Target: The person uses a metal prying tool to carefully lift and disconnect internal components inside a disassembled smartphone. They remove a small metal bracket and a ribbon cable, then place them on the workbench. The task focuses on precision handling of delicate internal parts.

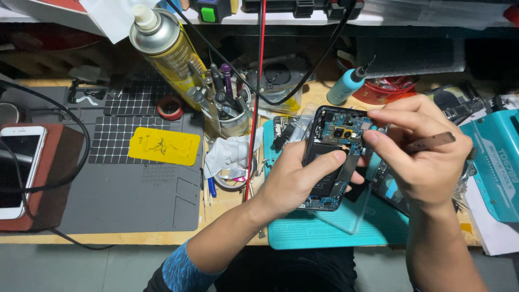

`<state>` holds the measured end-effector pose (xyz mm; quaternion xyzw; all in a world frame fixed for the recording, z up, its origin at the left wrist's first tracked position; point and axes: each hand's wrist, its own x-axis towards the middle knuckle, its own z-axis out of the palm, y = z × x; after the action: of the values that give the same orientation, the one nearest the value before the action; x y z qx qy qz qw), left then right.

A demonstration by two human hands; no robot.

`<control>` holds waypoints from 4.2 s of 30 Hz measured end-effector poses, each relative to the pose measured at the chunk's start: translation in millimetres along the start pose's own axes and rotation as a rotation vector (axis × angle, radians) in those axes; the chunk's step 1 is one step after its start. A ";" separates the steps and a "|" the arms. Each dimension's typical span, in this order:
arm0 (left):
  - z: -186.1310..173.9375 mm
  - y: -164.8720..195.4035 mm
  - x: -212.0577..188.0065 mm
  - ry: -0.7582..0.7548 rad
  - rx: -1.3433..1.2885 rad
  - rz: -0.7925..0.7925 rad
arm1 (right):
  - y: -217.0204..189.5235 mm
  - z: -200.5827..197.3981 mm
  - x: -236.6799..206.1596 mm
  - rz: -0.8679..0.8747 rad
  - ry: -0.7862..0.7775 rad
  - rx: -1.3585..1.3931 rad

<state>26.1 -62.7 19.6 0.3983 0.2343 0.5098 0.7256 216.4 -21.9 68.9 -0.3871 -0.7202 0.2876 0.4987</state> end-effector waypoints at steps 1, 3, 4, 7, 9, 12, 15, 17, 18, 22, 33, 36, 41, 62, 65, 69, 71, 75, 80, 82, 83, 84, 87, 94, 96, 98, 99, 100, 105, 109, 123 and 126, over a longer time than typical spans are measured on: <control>0.0 0.1 0.2 -0.005 0.000 0.007 | -1.0 0.7 -0.5 -0.042 0.000 -0.031; 0.0 0.2 -0.1 -0.013 0.000 0.020 | -3.1 1.9 -1.3 -0.124 -0.003 -0.094; 0.3 0.0 -0.3 -0.016 -0.004 0.017 | -4.1 1.5 -1.8 -0.106 0.010 -0.109; 1.0 0.2 -1.8 -0.020 -0.011 0.012 | -6.8 0.9 -3.6 -0.075 0.031 -0.132; 1.9 0.3 -2.8 -0.015 -0.008 0.012 | -6.8 0.2 -4.3 -0.086 0.026 -0.120; 2.1 1.2 -3.8 -0.019 -0.059 0.000 | -6.3 -0.8 -6.5 -0.102 0.000 -0.087; 2.1 2.7 -4.6 -0.014 -0.052 -0.010 | -6.6 -1.8 -7.3 -0.082 -0.004 -0.056; 2.9 3.5 -4.3 -0.008 -0.026 -0.007 | -7.7 -2.3 -6.9 -0.081 0.007 -0.086; 3.1 4.2 -4.1 -0.005 -0.011 -0.004 | -8.7 -2.4 -6.1 -0.082 0.014 -0.101; 4.6 6.2 -5.8 0.002 -0.016 -0.008 | -12.0 -2.9 -3.8 -0.124 0.009 -0.181; 5.2 4.4 -5.4 -0.009 -0.021 -0.018 | -14.9 1.5 -7.8 0.045 0.021 0.079; 4.9 5.7 -4.9 -0.008 -0.043 -0.027 | -13.0 -1.6 -6.9 0.116 -0.029 0.134; 2.9 8.5 -3.2 -0.035 -0.156 -0.073 | -3.8 -0.7 -7.9 0.327 -0.085 0.275; -1.3 16.3 -10.0 0.136 1.238 0.706 | 10.3 -1.9 -13.2 0.358 -0.096 0.528; -3.4 26.0 -5.9 0.127 1.463 0.792 | 13.8 -3.7 -16.0 0.355 -0.070 0.588; -4.1 42.3 -6.4 0.077 1.644 0.907 | 23.5 -8.7 -22.4 0.311 -0.075 0.590; -4.5 51.2 -6.8 0.036 1.725 0.973 | 28.6 -13.3 -27.3 0.324 -0.102 0.577; -6.5 66.9 -5.7 -0.066 1.913 1.034 | 37.0 -23.5 -37.8 0.349 -0.135 0.667; -3.6 78.1 -6.2 -0.091 2.075 1.150 | 41.7 -29.8 -43.7 0.363 -0.134 0.723; -2.8 82.5 -5.1 -0.092 2.118 1.189 | 42.3 -29.5 -43.4 0.356 -0.140 0.732; -2.5 84.4 -4.7 -0.091 2.125 1.199 | 42.1 -29.0 -43.3 0.362 -0.135 0.722; -1.9 85.4 -4.0 -0.091 2.133 1.210 | 42.0 -28.9 -43.0 0.368 -0.130 0.712; -1.4 86.7 -3.9 -0.104 2.094 1.187 | 41.1 -27.3 -42.4 0.340 -0.153 0.767; -8.6 78.2 -3.1 -0.138 2.000 1.111 | 38.8 -26.1 -39.4 0.355 -0.158 0.710; -11.2 76.3 -3.1 -0.144 1.974 1.090 | 33.8 -24.2 -37.0 0.338 -0.161 0.672; -13.2 75.6 -3.1 -0.143 1.987 1.084 | 25.6 -20.9 -33.8 0.295 -0.190 0.731; -13.8 75.4 -3.1 -0.142 1.998 1.082 | 20.1 -19.2 -32.2 0.274 -0.205 0.760; -14.3 75.4 -3.1 -0.141 2.009 1.080 | 13.7 -19.8 -30.0 0.279 -0.238 0.658; -14.3 75.7 -0.6 -0.154 1.993 1.060 | -15.9 -13.3 -27.9 0.309 -0.354 0.379; -12.3 77.1 -1.0 -0.156 2.056 1.091 | -27.5 -8.8 -23.7 0.374 -0.342 0.459; -1.0 97.0 -3.3 -0.118 2.119 1.212 | -23.9 -11.8 -30.3 0.473 -0.202 0.400; 0.3 98.2 -3.8 -0.114 2.117 1.208 | -20.6 -14.3 -31.3 0.419 -0.236 0.452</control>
<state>-29.4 -50.4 99.7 0.8594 0.2789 0.3043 -0.3018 230.6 -58.9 74.7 -0.3706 -0.5955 0.5794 0.4152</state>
